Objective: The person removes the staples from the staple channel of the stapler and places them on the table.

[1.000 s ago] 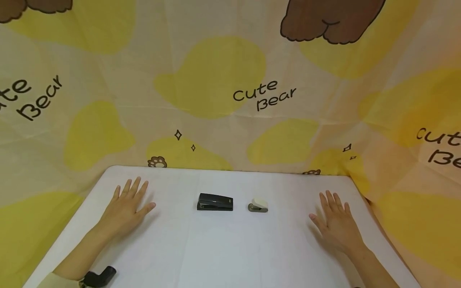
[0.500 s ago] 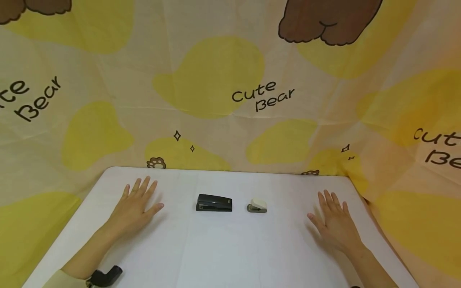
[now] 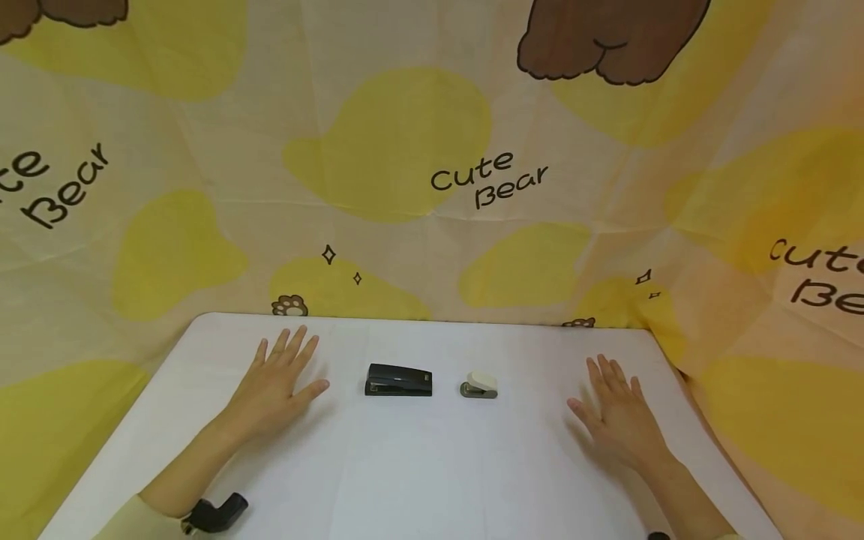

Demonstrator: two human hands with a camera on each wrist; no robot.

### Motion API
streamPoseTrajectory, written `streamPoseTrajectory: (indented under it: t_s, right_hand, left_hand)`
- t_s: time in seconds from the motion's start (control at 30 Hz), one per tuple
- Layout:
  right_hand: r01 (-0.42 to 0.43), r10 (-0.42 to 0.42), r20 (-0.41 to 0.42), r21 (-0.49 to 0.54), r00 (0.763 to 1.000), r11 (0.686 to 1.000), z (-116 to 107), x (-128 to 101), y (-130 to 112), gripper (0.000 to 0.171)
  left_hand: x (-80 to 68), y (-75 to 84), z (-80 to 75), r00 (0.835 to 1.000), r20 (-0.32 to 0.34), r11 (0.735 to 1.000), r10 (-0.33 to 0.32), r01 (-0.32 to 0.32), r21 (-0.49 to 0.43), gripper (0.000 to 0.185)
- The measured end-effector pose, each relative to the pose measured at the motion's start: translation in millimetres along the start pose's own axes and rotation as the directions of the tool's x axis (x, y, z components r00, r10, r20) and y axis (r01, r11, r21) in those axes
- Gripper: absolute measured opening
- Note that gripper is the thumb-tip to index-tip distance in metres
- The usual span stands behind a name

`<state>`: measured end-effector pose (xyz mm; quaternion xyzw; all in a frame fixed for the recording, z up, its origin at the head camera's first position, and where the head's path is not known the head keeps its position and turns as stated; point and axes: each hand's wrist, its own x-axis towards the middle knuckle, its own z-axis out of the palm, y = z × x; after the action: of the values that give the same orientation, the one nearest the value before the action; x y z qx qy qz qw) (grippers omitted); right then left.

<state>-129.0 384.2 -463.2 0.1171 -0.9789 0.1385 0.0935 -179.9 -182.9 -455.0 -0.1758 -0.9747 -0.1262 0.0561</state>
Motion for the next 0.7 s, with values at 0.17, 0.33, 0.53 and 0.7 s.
streamPoseTrajectory:
  t_s: [0.17, 0.33, 0.53, 0.7]
  right_hand:
    - [-0.004, 0.004, 0.012, -0.006, 1.000, 1.000, 1, 1, -4, 0.083]
    - [0.012, -0.012, 0.001, 0.002, 1.000, 1.000, 0, 2, -8, 0.083]
    - [0.029, -0.030, 0.002, 0.036, 1.000, 0.999, 1, 6, -14, 0.083]
    - [0.015, -0.017, 0.029, 0.058, 0.999, 0.998, 4, 11, -20, 0.084]
  left_hand:
    - [9.6, 12.2, 3.6, 0.999, -0.016, 0.999, 0.037, -0.036, 0.006, 0.087]
    - [17.5, 23.9, 5.3, 0.997, -0.021, 0.998, 0.069, -0.069, -0.011, 0.086]
    - [21.4, 35.2, 6.9, 0.995, -0.025, 0.995, 0.099, -0.099, -0.010, 0.085]
    - [24.9, 46.0, 10.8, 0.991, -0.021, 0.991, 0.129, -0.130, -0.024, 0.085]
